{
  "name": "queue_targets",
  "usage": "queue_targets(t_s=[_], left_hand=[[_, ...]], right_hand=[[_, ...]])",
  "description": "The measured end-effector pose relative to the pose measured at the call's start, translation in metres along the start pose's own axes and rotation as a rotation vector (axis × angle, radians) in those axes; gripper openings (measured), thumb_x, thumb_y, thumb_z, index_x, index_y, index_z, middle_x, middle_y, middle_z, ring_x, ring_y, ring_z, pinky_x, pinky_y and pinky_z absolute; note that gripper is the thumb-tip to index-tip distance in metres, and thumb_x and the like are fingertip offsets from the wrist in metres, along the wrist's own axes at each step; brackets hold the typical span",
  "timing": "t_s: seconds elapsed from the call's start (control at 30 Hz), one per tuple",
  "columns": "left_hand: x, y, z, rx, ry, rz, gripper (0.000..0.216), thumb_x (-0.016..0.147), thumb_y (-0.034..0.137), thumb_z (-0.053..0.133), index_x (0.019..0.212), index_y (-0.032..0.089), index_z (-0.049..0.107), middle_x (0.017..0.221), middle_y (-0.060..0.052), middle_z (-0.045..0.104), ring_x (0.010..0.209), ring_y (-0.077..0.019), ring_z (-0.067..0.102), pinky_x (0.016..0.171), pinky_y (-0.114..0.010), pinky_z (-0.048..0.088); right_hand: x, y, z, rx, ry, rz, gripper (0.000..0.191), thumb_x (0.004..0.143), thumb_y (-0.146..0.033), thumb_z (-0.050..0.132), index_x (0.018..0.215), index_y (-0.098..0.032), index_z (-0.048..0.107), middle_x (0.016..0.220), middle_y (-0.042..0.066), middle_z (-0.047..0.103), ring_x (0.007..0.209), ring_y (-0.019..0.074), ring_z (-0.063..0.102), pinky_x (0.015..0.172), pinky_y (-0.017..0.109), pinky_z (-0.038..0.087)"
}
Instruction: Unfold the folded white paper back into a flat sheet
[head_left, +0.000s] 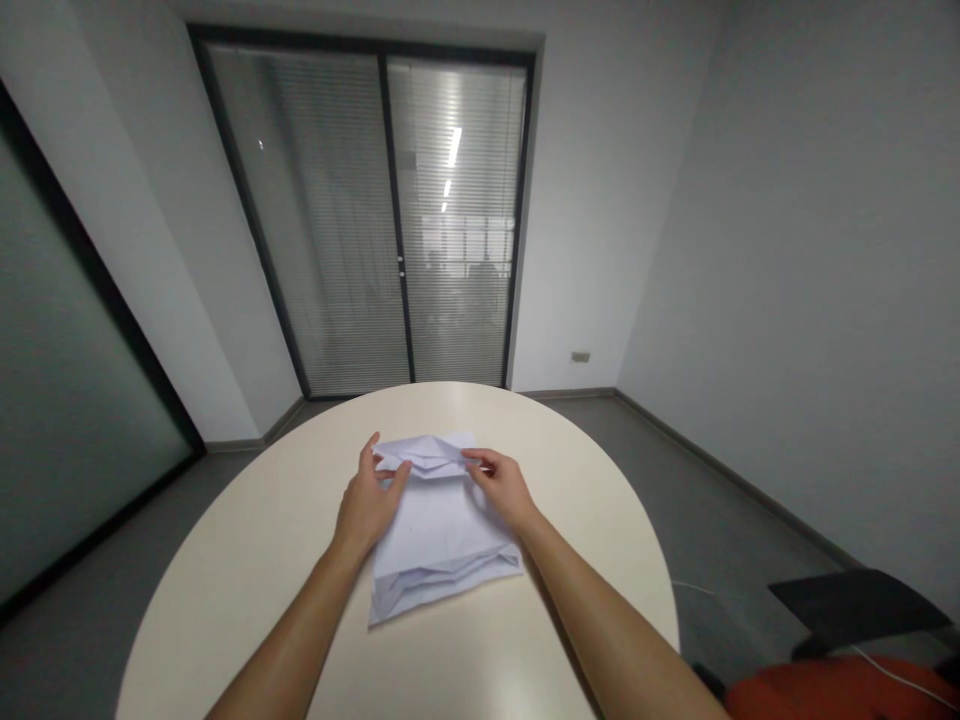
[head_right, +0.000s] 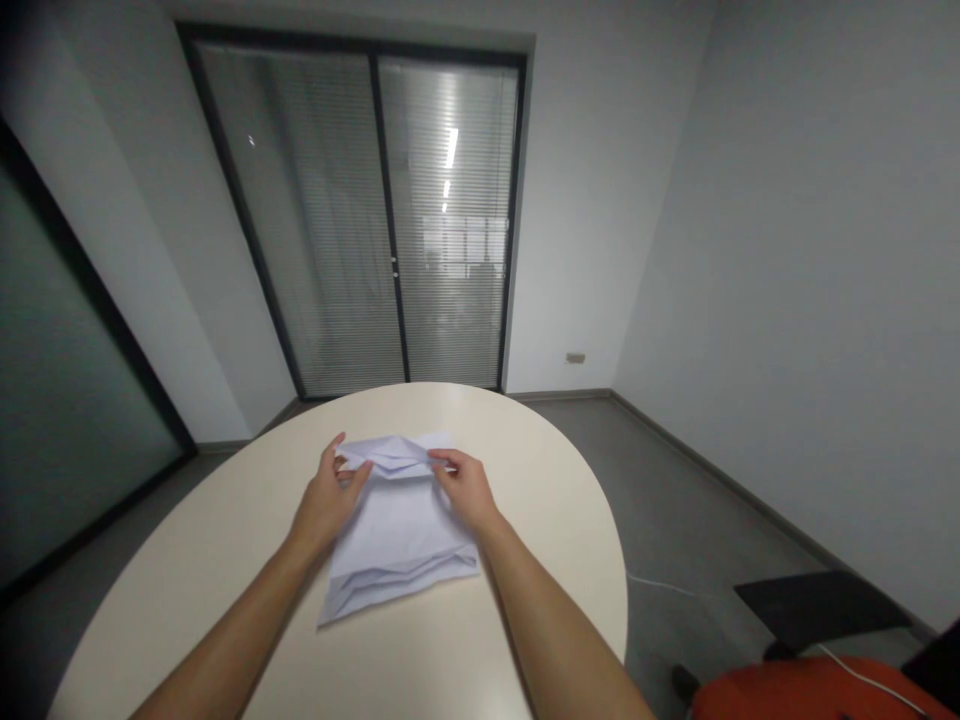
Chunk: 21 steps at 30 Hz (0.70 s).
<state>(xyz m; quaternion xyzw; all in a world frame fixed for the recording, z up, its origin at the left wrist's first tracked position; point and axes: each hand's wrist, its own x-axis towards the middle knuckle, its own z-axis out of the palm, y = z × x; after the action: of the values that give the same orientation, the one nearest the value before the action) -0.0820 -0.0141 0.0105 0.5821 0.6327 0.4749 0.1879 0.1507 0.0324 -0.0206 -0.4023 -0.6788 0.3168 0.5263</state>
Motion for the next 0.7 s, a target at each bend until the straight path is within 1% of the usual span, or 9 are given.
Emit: queue_targets(t_s=[0.03,0.07,0.17,0.23,0.33,0.4,0.5,0.6,0.7], left_hand=[[0.000,0.000,0.001,-0.024,-0.001,-0.003,0.075,0.088,0.052,0.060,0.151,0.019,0.034,0.127,-0.016,0.069,0.099,-0.0245,0.072,0.088,-0.034,0.052],[0.000,-0.001,0.002,-0.043,-0.003,0.001,0.070,0.089,0.052,0.059,0.147,0.018,0.040,0.120,-0.015,0.072,0.096,-0.0248,0.072,0.085,-0.033,0.053],[0.000,-0.003,0.003,-0.084,-0.001,0.047,0.049,0.092,0.051,0.052,0.126,0.017,0.060,0.108,-0.012,0.075,0.094,-0.0254,0.072,0.082,-0.032,0.053],[0.000,-0.005,0.004,-0.095,-0.003,0.090,0.044,0.093,0.052,0.048,0.114,0.018,0.066,0.106,-0.011,0.076,0.097,-0.0256,0.070,0.086,-0.032,0.052],[0.000,-0.007,0.005,-0.094,-0.015,0.095,0.048,0.094,0.056,0.045,0.109,0.017,0.069,0.103,-0.010,0.076,0.096,-0.0261,0.070,0.087,-0.033,0.051],[0.001,-0.008,0.005,-0.109,-0.018,0.041,0.053,0.093,0.060,0.044,0.108,0.016,0.069,0.099,-0.011,0.076,0.091,-0.0267,0.070,0.082,-0.034,0.053],[0.003,-0.012,0.006,-0.213,-0.012,-0.067,0.060,0.091,0.066,0.044,0.107,0.014,0.068,0.096,-0.012,0.076,0.087,-0.0265,0.071,0.072,-0.034,0.056],[0.007,-0.017,0.007,-0.324,-0.007,-0.163,0.060,0.092,0.065,0.042,0.104,0.012,0.069,0.099,-0.014,0.076,0.087,-0.0258,0.073,0.064,-0.032,0.057],[0.011,-0.020,0.008,-0.389,-0.012,-0.237,0.055,0.094,0.059,0.043,0.098,0.011,0.070,0.097,-0.016,0.076,0.081,-0.0250,0.074,0.060,-0.031,0.058]], right_hand=[[-0.002,-0.002,0.004,-0.007,-0.047,-0.013,0.028,0.085,-0.029,0.062,0.108,-0.022,0.076,0.113,0.008,0.076,0.098,0.0234,0.070,0.089,0.037,0.054],[-0.004,-0.004,0.006,-0.025,-0.063,-0.019,0.028,0.084,-0.026,0.062,0.108,-0.022,0.076,0.111,0.007,0.076,0.096,0.0226,0.070,0.087,0.036,0.054],[-0.006,-0.007,0.007,-0.141,-0.042,-0.045,0.024,0.081,-0.020,0.062,0.101,-0.022,0.075,0.102,0.006,0.076,0.088,0.0210,0.068,0.083,0.034,0.052],[-0.006,-0.008,0.003,-0.215,-0.037,-0.078,0.019,0.082,-0.020,0.063,0.096,-0.023,0.075,0.096,0.004,0.075,0.085,0.0208,0.067,0.081,0.033,0.051],[-0.004,-0.011,-0.003,-0.242,-0.072,-0.111,0.013,0.084,-0.024,0.064,0.092,-0.025,0.075,0.090,0.003,0.074,0.082,0.0212,0.067,0.079,0.032,0.050],[-0.004,-0.012,-0.005,-0.225,-0.072,-0.097,0.012,0.086,-0.028,0.065,0.094,-0.026,0.073,0.087,0.002,0.075,0.079,0.0208,0.068,0.076,0.031,0.049],[-0.004,-0.013,-0.006,-0.227,-0.048,-0.062,0.012,0.088,-0.033,0.064,0.094,-0.026,0.071,0.085,0.002,0.074,0.076,0.0202,0.067,0.072,0.029,0.047],[-0.006,-0.014,-0.006,-0.236,-0.038,-0.044,0.013,0.091,-0.037,0.061,0.094,-0.026,0.066,0.082,0.001,0.072,0.074,0.0197,0.065,0.068,0.028,0.044],[-0.006,-0.016,-0.005,-0.196,-0.009,-0.043,0.015,0.093,-0.040,0.057,0.096,-0.025,0.061,0.075,-0.001,0.065,0.068,0.0177,0.060,0.065,0.027,0.042]])
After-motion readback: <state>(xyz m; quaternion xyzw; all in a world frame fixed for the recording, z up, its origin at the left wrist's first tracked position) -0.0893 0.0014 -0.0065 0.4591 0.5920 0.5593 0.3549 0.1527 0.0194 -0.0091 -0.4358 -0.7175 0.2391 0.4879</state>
